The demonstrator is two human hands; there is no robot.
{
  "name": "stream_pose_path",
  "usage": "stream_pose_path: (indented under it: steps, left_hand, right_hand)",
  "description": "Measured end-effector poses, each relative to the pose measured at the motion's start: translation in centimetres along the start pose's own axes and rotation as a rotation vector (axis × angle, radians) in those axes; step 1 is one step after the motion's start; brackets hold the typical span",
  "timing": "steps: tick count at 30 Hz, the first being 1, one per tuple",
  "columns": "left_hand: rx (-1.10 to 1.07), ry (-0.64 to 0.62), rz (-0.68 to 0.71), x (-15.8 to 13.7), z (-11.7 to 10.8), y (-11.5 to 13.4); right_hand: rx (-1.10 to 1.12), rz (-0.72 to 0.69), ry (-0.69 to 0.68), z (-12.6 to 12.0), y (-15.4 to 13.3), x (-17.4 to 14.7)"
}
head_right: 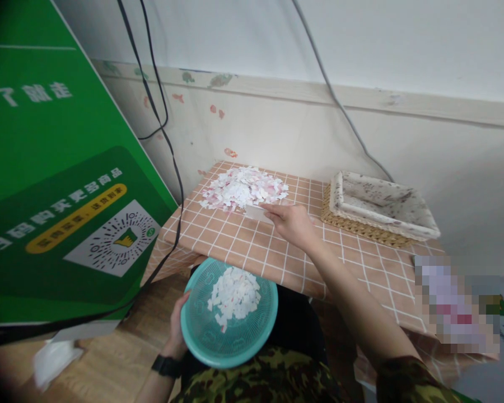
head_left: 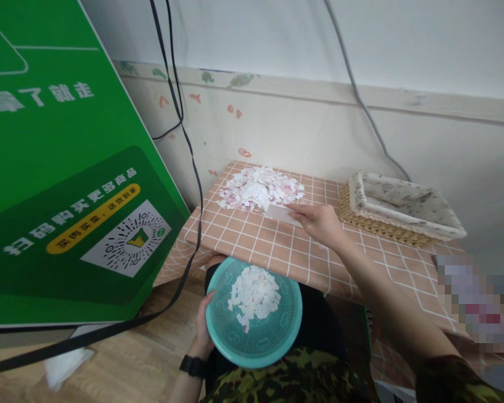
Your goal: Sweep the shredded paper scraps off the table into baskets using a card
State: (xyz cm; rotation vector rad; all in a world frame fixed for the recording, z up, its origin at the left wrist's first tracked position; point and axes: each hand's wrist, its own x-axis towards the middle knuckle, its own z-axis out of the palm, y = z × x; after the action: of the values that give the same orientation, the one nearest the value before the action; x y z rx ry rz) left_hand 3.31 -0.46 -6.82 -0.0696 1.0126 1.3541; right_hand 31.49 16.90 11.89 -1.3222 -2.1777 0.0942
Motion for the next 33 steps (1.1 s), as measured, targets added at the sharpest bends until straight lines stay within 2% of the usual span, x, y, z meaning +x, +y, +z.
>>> stream_pose_path:
  steps: [9,20,27,33]
  left_hand:
    - [0.021,0.019,-0.008,0.2,-0.3,0.0]
    - [0.007,0.009,0.005,0.0,0.1,0.1]
    - [-0.013,-0.001,-0.006,-0.2,0.2,0.2]
    - [0.008,0.008,0.013,0.5,-0.8,-0.2]
  right_hand:
    - [0.022,-0.01,-0.04,-0.2,0.0,0.4]
    - [-0.173,-0.018,-0.033,-0.7,0.7,1.5]
    - [-0.112,0.021,0.039,-0.4,0.3,-0.9]
    - [-0.106,0.05,0.09,1.0,-1.0,-2.4]
